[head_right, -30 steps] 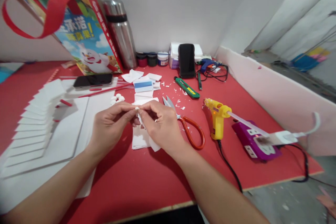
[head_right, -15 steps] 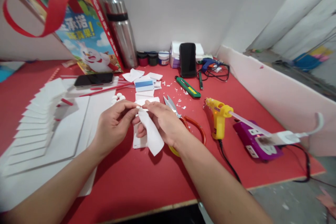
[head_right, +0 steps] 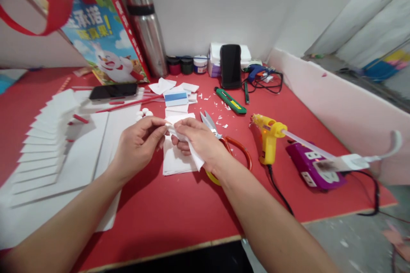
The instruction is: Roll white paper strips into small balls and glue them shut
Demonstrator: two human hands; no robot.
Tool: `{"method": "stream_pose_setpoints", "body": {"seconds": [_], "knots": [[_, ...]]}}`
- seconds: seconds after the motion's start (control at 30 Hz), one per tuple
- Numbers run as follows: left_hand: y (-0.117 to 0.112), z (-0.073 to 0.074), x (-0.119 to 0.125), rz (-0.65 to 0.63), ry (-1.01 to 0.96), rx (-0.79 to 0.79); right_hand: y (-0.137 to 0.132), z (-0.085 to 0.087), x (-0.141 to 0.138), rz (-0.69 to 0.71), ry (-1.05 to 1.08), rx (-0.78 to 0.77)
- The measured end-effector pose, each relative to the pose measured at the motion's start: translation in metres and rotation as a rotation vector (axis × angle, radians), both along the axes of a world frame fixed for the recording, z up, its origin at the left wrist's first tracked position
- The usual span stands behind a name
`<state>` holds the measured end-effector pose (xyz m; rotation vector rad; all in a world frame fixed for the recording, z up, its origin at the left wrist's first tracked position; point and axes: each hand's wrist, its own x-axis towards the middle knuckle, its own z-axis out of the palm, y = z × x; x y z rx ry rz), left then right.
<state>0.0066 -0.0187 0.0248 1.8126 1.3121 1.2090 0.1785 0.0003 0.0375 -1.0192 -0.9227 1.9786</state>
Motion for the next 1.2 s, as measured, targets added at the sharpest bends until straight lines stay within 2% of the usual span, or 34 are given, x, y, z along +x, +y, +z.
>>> {"method": "stream_pose_setpoints", "body": {"seconds": [0.23,0.5,0.6,0.73,0.8,0.93,1.0,1.03,1.2], "knots": [[-0.001,0.000,0.001,-0.037,-0.048,-0.025,0.000,0.000,-0.001,-0.019,0.043,-0.025],[0.000,0.000,0.002,-0.026,-0.112,-0.082,-0.002,0.000,-0.002,-0.037,-0.009,0.053],[0.000,-0.001,0.003,-0.033,-0.167,-0.118,-0.004,0.000,-0.004,-0.080,-0.195,0.244],[-0.003,-0.004,0.008,-0.012,-0.270,-0.194,-0.007,-0.006,-0.004,-0.182,-0.547,0.699],[-0.004,-0.005,0.010,0.003,-0.300,-0.210,-0.008,-0.011,-0.004,-0.200,-0.671,0.863],[-0.005,-0.004,0.012,0.018,-0.315,-0.211,-0.011,-0.013,-0.004,-0.194,-0.732,0.979],[-0.004,-0.003,0.010,0.017,-0.302,-0.202,-0.012,-0.010,-0.005,-0.204,-0.666,0.920],[-0.003,-0.002,0.008,0.016,-0.288,-0.191,-0.012,-0.007,-0.006,-0.199,-0.596,0.837],[-0.001,-0.001,0.003,-0.007,-0.163,-0.066,-0.008,0.000,-0.008,-0.137,-0.140,0.219]]}}
